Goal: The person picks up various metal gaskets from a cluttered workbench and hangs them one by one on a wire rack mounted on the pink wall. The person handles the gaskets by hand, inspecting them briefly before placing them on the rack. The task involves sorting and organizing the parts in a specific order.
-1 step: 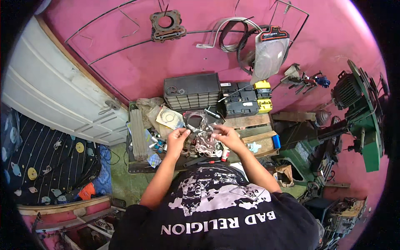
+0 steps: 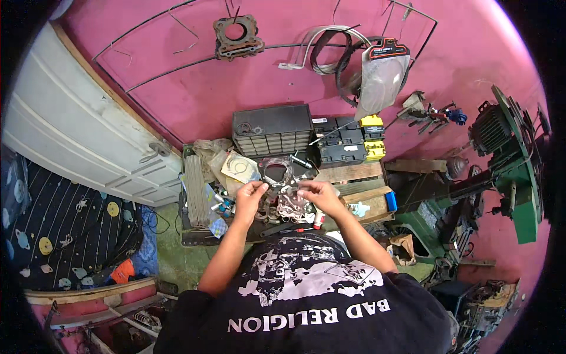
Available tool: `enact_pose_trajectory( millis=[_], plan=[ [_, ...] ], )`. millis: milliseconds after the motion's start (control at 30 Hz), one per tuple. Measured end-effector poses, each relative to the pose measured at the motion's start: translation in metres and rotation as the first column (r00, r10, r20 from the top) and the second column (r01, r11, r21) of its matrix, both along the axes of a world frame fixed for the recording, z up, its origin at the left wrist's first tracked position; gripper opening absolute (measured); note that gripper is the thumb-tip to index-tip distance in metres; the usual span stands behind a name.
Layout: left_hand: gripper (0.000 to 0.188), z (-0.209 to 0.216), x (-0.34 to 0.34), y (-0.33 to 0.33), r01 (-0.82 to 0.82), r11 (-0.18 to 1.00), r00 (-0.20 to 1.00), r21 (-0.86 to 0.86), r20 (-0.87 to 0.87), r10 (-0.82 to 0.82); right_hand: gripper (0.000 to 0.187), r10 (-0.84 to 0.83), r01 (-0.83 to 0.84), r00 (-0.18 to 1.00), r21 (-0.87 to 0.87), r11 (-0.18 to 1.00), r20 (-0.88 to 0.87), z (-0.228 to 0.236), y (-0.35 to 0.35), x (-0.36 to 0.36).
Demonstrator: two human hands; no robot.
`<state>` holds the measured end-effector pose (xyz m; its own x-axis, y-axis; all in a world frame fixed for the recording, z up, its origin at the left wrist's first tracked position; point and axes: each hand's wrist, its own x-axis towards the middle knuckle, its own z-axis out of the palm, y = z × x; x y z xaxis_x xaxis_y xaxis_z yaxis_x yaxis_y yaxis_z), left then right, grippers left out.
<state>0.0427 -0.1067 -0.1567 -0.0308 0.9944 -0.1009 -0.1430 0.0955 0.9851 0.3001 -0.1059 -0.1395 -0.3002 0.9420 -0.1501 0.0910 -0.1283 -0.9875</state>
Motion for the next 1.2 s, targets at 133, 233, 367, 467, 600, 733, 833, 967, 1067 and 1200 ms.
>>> enact_pose_trajectory(
  millis=[133, 233, 367, 467, 600, 733, 833, 967, 1067, 1200],
  plan=[
    [0.026, -0.001, -0.018, 0.011, 0.03, 0.999, 0.987, -0.03, 0.16, -0.025, 0.02, -0.048, 0.048, 0.995, 0.0, 0.999, -0.084, 0.018, 0.01, -0.027],
    [0.034, 0.031, -0.022, 0.014, 0.051, 0.999, 0.969, -0.014, 0.242, -0.047, 0.016, -0.125, 0.123, 0.969, -0.022, 0.992, -0.211, 0.022, 0.026, -0.038],
    [0.04, 0.043, -0.048, 0.04, 0.111, 0.994, 0.96, 0.018, 0.255, -0.112, 0.02, -0.107, 0.126, 0.964, 0.064, 0.99, -0.244, 0.054, 0.058, -0.054],
    [0.031, 0.077, -0.053, 0.07, 0.092, 0.984, 0.962, 0.153, 0.242, -0.128, 0.022, -0.078, 0.086, 0.926, 0.005, 0.996, -0.37, 0.093, 0.074, -0.065],
    [0.02, 0.128, -0.06, 0.108, 0.099, 0.968, 0.971, 0.232, 0.191, -0.146, 0.021, -0.093, 0.162, 0.939, 0.189, 0.969, -0.331, 0.124, 0.107, -0.078],
    [0.017, 0.182, -0.066, 0.142, 0.082, 0.931, 0.987, 0.357, 0.102, -0.126, 0.02, -0.139, 0.218, 0.962, 0.355, 0.909, -0.236, 0.171, 0.143, -0.088],
    [0.017, 0.227, -0.064, 0.168, 0.049, 0.88, 0.995, 0.472, 0.058, -0.087, 0.023, -0.149, 0.234, 0.968, 0.508, 0.829, -0.202, 0.202, 0.179, -0.092],
    [0.019, 0.282, -0.058, 0.19, -0.038, 0.856, 0.999, 0.515, 0.045, 0.017, 0.024, -0.272, 0.391, 0.919, 0.577, 0.717, -0.285, 0.252, 0.207, -0.114],
    [0.021, 0.295, -0.054, 0.21, -0.046, 0.864, 0.999, 0.502, 0.035, 0.033, 0.024, -0.322, 0.516, 0.854, 0.576, 0.634, -0.409, 0.264, 0.233, -0.124],
    [0.02, 0.267, -0.06, 0.239, -0.088, 0.896, 0.992, 0.436, -0.045, 0.119, 0.024, -0.433, 0.451, 0.89, 0.421, 0.787, -0.144, 0.24, 0.253, -0.127]
  ],
)
